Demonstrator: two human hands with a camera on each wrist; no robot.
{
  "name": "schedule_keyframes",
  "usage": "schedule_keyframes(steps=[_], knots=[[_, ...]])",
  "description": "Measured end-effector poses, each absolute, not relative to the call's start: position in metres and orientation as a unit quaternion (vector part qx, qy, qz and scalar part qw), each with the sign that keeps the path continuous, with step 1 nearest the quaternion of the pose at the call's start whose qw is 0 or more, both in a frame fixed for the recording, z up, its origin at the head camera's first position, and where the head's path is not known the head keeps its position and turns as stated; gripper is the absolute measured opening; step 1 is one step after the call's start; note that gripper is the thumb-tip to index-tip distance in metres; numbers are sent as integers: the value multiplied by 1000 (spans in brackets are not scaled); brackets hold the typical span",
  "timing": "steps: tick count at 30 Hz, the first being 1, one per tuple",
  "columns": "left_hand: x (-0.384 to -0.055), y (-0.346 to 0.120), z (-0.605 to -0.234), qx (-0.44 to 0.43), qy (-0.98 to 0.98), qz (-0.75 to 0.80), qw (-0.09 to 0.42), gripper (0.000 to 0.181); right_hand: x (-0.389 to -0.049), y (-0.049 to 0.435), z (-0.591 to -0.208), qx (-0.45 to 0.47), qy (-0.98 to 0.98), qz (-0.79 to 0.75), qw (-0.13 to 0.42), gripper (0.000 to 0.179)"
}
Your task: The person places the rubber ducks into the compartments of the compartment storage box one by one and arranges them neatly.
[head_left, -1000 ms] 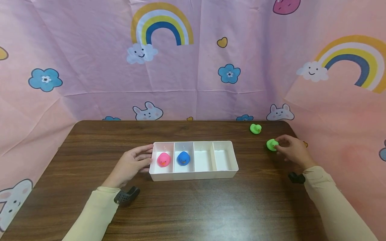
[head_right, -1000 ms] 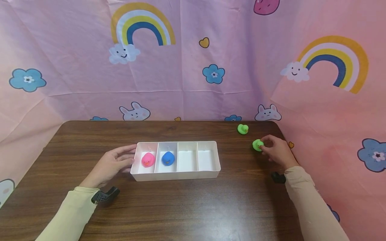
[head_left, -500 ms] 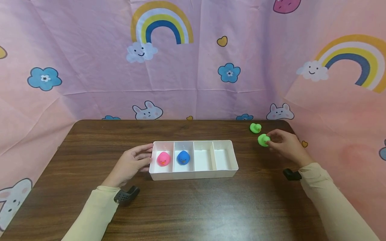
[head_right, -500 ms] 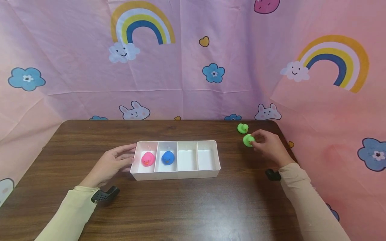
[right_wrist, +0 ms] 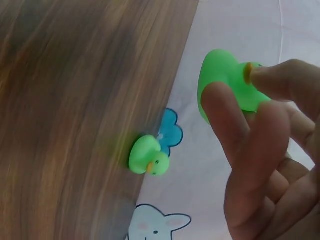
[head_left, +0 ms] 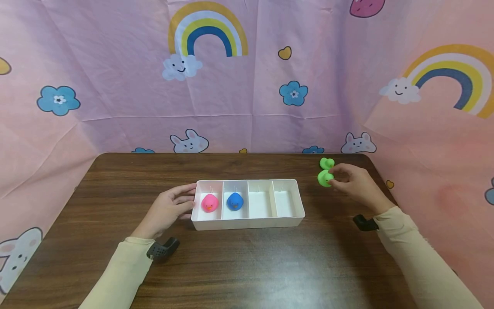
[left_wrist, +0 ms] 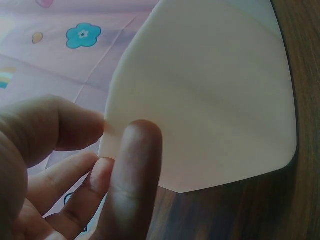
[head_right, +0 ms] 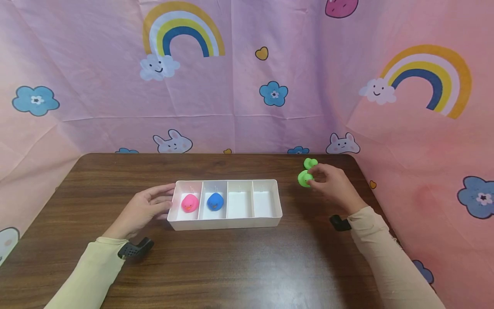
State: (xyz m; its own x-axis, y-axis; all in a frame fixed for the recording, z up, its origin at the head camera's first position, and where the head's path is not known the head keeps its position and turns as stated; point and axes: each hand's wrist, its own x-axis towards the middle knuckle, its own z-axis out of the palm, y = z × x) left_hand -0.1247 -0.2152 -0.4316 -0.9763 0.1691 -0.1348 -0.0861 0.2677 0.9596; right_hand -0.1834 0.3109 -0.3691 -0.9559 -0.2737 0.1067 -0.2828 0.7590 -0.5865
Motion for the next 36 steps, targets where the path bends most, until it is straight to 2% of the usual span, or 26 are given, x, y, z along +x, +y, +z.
schedule_keyframes(steps=[17,27,36], knots=[[-122,-214,-430,23,785,610,107,58,-177,279,-370,157,-916,370,8,30],[-121,-216,-430,26,787,607,110,59,-172,256,-369,174,-905,387,-8,24],[-123,-215,-430,27,790,603,105,57,-170,228,-368,211,-903,375,15,24]])
